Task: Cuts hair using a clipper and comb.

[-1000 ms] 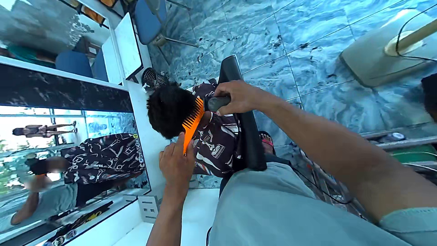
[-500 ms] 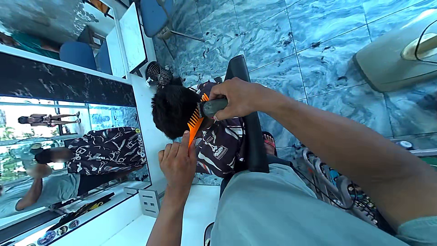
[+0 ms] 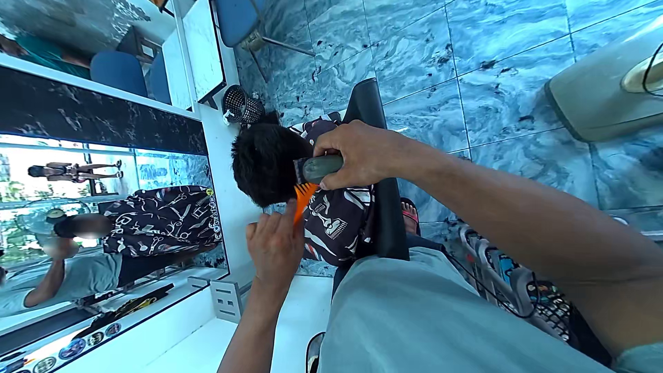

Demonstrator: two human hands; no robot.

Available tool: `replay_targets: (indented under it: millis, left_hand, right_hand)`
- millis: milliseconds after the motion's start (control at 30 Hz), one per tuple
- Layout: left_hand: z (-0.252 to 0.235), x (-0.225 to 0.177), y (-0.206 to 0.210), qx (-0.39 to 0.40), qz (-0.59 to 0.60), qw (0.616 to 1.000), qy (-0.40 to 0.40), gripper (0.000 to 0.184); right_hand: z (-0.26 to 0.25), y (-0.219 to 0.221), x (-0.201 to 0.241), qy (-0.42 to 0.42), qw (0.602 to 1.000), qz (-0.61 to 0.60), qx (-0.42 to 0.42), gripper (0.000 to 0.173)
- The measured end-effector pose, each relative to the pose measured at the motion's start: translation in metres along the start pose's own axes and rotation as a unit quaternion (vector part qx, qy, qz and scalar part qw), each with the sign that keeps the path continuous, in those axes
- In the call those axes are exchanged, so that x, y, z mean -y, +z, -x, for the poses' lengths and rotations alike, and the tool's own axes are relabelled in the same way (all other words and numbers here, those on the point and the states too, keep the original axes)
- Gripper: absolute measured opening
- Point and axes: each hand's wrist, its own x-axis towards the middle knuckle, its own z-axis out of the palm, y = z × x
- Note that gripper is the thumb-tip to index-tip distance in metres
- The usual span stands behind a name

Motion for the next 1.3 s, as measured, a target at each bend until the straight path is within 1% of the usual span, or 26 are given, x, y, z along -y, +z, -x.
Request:
replay_targets:
  millis: [67,100,167,233,333,467,533,600,667,733,833,933,1000,1067,1100,1167,1233,1300]
  left_hand:
    - [0.010,-0.002,0.004,0.084,0.037,0.996,0.007,0.032]
    - [0.013,-0.003,0.007,0.097,0.046,0.994,0.004,0.033]
    - [0.012,-0.005,0.006,0.075,0.049,0.996,-0.017,0.034]
    - [0.004,-0.006,0.001,0.035,0.038,0.998,-0.037,0.035]
    - [-0.006,-0.008,-0.007,-0.004,0.002,0.999,-0.048,0.037]
    - [-0.013,-0.009,-0.011,-0.031,-0.031,0.998,-0.038,0.036]
    - [-0.013,-0.010,-0.012,-0.026,-0.042,0.998,-0.026,0.035]
    - [-0.011,-0.012,-0.017,0.018,-0.040,0.999,-0.006,0.035]
    - [-0.010,-0.014,-0.022,0.064,-0.038,0.997,-0.003,0.035]
    - [-0.015,-0.013,-0.029,0.054,-0.037,0.998,-0.015,0.036]
    - [-0.025,-0.012,-0.036,0.019,-0.041,0.998,-0.037,0.038]
    - [-0.030,-0.012,-0.039,0.003,-0.057,0.998,-0.035,0.037]
    - [-0.030,-0.013,-0.039,0.000,-0.066,0.997,-0.027,0.036]
    - [-0.028,-0.013,-0.040,0.017,-0.062,0.998,-0.016,0.035]
    - [-0.025,-0.012,-0.040,0.035,-0.053,0.998,-0.010,0.035]
    - [-0.021,-0.010,-0.040,0.057,-0.033,0.998,-0.010,0.036]
    - [-0.022,-0.007,-0.041,0.042,-0.028,0.998,-0.024,0.036]
    - [-0.026,-0.006,-0.044,0.019,-0.029,0.999,-0.035,0.036]
  right_hand:
    - [0.006,-0.001,-0.015,0.037,0.999,0.006,-0.003,0.036]
    - [0.008,-0.001,-0.027,0.056,0.998,0.000,-0.007,0.038]
    - [0.009,0.001,-0.048,0.086,0.996,-0.028,-0.011,0.041]
    - [0.008,0.003,-0.058,0.088,0.993,-0.076,-0.013,0.042]
    - [0.001,0.001,-0.058,0.073,0.992,-0.106,-0.002,0.039]
    - [-0.010,-0.006,-0.047,0.052,0.994,-0.094,0.005,0.038]
    - [-0.015,-0.008,-0.042,0.030,0.991,-0.133,0.006,0.038]
    - [-0.016,-0.007,-0.041,0.013,0.985,-0.170,0.007,0.037]
    - [-0.015,-0.009,-0.045,0.020,0.991,-0.132,0.018,0.035]
    - [-0.014,-0.008,-0.053,0.040,0.993,-0.103,0.035,0.036]
    - [-0.015,-0.009,-0.058,0.059,0.991,-0.115,0.042,0.035]
    - [-0.020,-0.012,-0.051,0.040,0.989,-0.136,0.035,0.035]
    - [-0.024,-0.012,-0.046,0.017,0.987,-0.155,0.027,0.036]
    - [-0.024,-0.013,-0.043,0.002,0.983,-0.179,0.029,0.035]
    - [-0.022,-0.013,-0.044,0.002,0.983,-0.183,0.031,0.034]
    - [-0.018,-0.016,-0.050,0.023,0.987,-0.155,0.036,0.034]
    - [-0.016,-0.016,-0.055,0.049,0.990,-0.129,0.039,0.035]
    - [-0.017,-0.018,-0.052,0.051,0.990,-0.123,0.040,0.036]
